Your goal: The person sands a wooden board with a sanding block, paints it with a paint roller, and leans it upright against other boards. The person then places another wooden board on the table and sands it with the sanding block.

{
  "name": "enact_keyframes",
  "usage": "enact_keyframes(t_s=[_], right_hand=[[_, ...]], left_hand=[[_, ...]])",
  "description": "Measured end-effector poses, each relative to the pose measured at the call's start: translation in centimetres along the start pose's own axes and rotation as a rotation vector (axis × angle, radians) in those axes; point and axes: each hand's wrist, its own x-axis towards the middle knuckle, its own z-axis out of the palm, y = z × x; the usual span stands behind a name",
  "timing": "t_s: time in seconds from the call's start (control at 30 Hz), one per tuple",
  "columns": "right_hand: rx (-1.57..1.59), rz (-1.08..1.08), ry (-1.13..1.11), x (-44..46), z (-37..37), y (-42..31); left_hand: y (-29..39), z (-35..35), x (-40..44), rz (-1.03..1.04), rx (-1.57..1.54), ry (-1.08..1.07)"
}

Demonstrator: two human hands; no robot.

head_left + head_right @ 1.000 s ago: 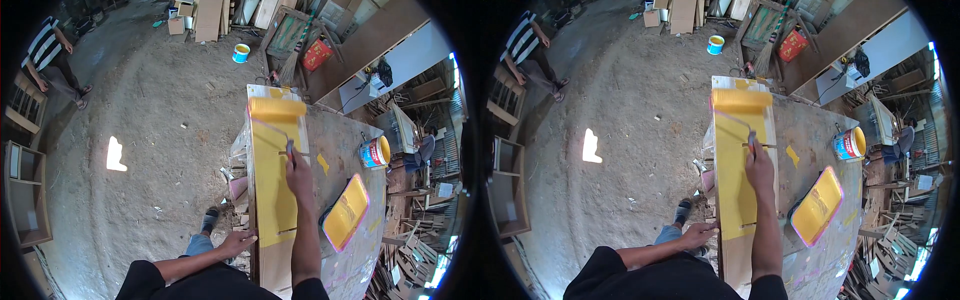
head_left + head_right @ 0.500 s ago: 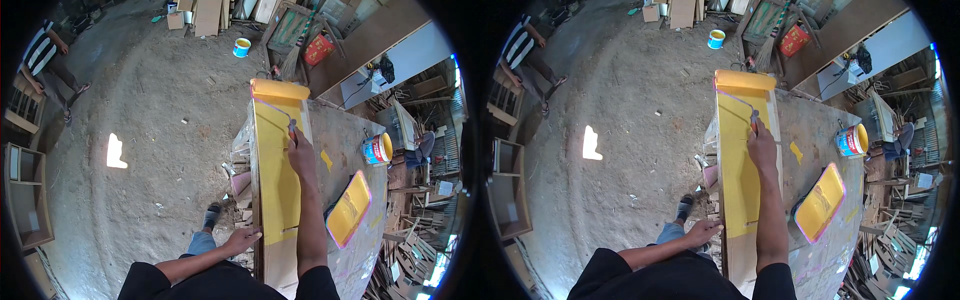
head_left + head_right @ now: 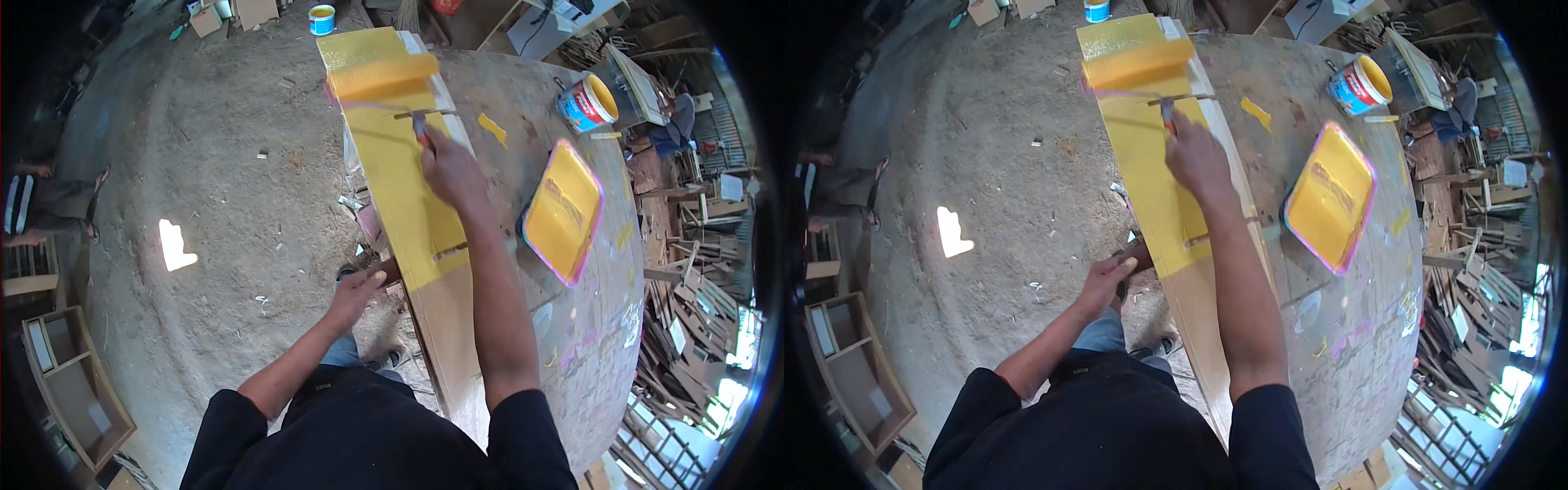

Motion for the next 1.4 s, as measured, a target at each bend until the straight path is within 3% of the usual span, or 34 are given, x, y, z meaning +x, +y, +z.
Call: enact_keyframes(t_s=[0.07, 0.13, 0.2, 0.27, 0.47, 0.53, 0.6, 0.67, 0.73, 0.97, 1.07, 1.2, 1.3, 1.4], right_hand=[[0.012, 0.015, 0.028, -8.0, -0.4, 1.9], [0.025, 0.066, 0.032, -16.8, -1.2, 3.3], [0.076, 0.054, 0.038, -26.0, -2.3, 5.3], [0.052, 0.028, 0.051, -35.5, -3.6, 7.2], [0.054, 0.351, -0.112, -60.9, -10.9, 10.5], [0.173, 0.299, 0.016, -65.6, -11.3, 11.8], [0.135, 0.299, 0.026, -66.3, -11.2, 12.1], [0.009, 0.327, -0.117, -62.1, -11.2, 11.1], [-0.104, 0.252, -0.107, -56.1, -9.0, 11.4], [0.123, 0.083, 0.044, -36.4, -3.7, 10.1], [0.148, 0.141, 0.013, -39.3, -4.4, 9.7], [0.115, 0.408, -0.083, -53.0, -8.9, 9.0], [0.148, 0.434, -0.069, -62.2, -11.2, 10.1], [0.178, 0.396, -0.019, -62.7, -11.4, 10.1]], left_hand=[[-1.5, -1.5, -1.2, -0.065, 0.018, 0.167], [-3.0, -2.5, -2.7, 0.048, 0.104, 0.216], [-1.7, -1.4, -5.8, 0.227, 0.073, 0.438], [-2.3, -1.5, -8.8, 0.268, 0.114, 0.462], [-6.4, -1.8, -15.4, 0.227, 0.183, 0.444], [-7.0, -2.4, -16.4, 0.213, 0.211, 0.478], [-7.3, -3.0, -16.7, 0.224, 0.220, 0.476], [-6.9, -3.8, -15.6, 0.233, 0.230, 0.463], [-6.5, -4.8, -14.4, 0.246, 0.153, 0.453], [-1.1, -3.9, -11.8, 0.373, 0.229, 0.365], [-1.1, -5.2, -11.5, 0.363, 0.274, 0.417], [-0.9, -2.8, -12.6, 0.345, 0.300, 0.418], [-2.4, -3.0, -12.8, 0.303, 0.340, 0.326], [-2.7, -2.8, -13.0, 0.210, 0.363, 0.321]])
